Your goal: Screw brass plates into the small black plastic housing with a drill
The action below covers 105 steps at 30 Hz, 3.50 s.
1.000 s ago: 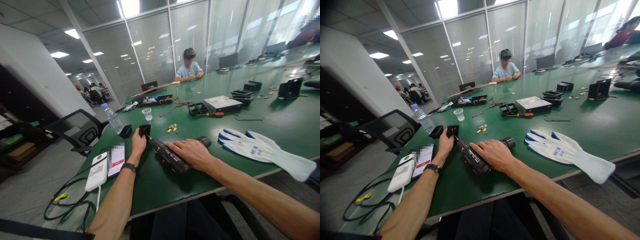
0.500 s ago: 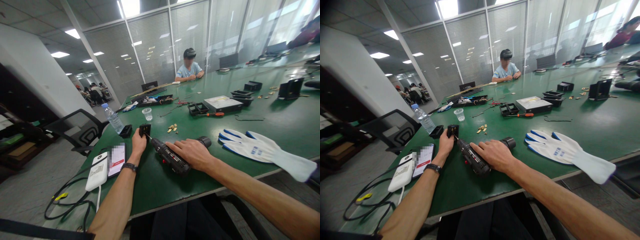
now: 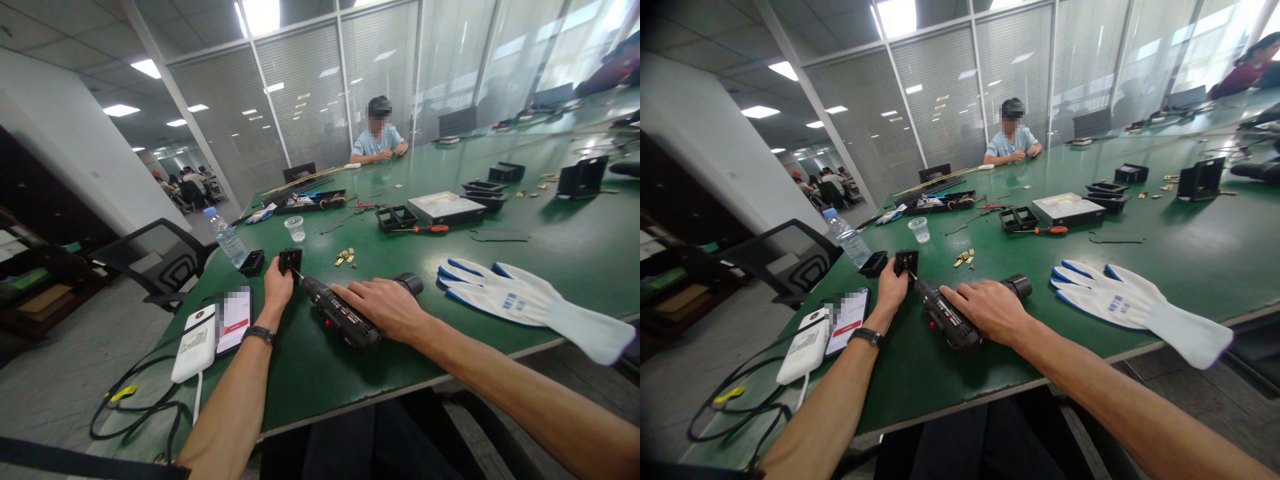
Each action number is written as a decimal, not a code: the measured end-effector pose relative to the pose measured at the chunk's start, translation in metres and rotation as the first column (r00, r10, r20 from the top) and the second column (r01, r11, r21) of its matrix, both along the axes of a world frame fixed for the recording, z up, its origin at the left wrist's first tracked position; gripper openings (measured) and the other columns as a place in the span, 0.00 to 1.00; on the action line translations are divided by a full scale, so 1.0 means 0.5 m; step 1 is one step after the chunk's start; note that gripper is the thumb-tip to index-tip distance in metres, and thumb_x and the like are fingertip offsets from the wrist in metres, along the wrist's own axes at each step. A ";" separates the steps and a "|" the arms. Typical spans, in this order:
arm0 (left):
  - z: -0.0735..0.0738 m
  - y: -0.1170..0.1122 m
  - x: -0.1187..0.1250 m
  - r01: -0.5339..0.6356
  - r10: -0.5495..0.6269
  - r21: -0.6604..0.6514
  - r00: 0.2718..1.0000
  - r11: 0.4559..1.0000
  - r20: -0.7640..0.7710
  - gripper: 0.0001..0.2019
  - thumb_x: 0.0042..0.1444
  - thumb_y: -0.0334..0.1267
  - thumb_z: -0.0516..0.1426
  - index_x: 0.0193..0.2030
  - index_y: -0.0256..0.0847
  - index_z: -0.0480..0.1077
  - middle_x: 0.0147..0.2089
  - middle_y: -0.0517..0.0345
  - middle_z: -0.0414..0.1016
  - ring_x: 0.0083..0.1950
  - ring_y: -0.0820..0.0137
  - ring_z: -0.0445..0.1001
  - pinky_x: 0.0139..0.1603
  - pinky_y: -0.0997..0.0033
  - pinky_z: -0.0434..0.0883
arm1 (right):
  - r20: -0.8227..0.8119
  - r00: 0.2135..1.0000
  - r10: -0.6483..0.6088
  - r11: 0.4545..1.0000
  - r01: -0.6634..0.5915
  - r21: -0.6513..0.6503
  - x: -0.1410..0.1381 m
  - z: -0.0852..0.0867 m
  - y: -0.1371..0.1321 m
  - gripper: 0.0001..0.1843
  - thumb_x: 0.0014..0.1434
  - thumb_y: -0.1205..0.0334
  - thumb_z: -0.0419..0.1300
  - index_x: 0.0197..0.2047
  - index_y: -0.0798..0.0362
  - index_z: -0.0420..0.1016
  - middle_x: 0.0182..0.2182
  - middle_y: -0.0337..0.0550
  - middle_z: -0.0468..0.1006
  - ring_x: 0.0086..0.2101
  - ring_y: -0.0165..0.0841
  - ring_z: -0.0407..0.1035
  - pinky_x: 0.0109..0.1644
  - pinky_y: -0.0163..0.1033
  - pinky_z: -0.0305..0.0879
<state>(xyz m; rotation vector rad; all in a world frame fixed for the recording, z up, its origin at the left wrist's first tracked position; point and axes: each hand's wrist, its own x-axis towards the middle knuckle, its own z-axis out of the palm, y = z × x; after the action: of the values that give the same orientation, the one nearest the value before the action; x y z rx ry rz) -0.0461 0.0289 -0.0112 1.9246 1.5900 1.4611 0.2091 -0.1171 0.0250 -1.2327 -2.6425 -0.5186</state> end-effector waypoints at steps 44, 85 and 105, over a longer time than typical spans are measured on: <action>0.000 -0.001 0.000 0.005 -0.005 -0.004 1.000 1.000 0.021 0.12 0.52 0.27 0.55 0.44 0.38 0.72 0.39 0.54 0.77 0.41 0.65 0.74 0.48 0.67 0.69 | 0.011 1.000 -0.006 1.000 0.005 0.007 -0.001 0.003 -0.001 0.34 0.62 0.65 0.57 0.68 0.52 0.51 0.42 0.44 0.75 0.38 0.38 0.72 0.38 0.42 0.61; -0.006 0.004 -0.004 0.007 -0.007 0.006 0.999 1.000 0.031 0.13 0.53 0.28 0.55 0.45 0.38 0.73 0.41 0.52 0.78 0.42 0.64 0.75 0.49 0.66 0.69 | 0.009 1.000 -0.003 1.000 0.003 0.003 -0.001 0.006 -0.004 0.34 0.61 0.66 0.56 0.69 0.52 0.51 0.42 0.44 0.75 0.38 0.38 0.72 0.38 0.43 0.61; -0.006 0.007 -0.005 -0.015 0.015 -0.008 1.000 1.000 0.002 0.11 0.54 0.28 0.55 0.43 0.37 0.72 0.39 0.53 0.77 0.41 0.65 0.74 0.46 0.68 0.69 | -0.001 1.000 0.003 1.000 -0.003 0.018 0.000 0.003 -0.001 0.35 0.60 0.65 0.58 0.68 0.52 0.50 0.42 0.43 0.75 0.38 0.38 0.72 0.39 0.43 0.60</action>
<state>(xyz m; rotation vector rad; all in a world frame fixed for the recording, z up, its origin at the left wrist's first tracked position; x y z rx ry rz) -0.0485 0.0324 -0.0143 1.9101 1.6102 1.4607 0.2092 -0.1175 0.0264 -1.2232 -2.6326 -0.5401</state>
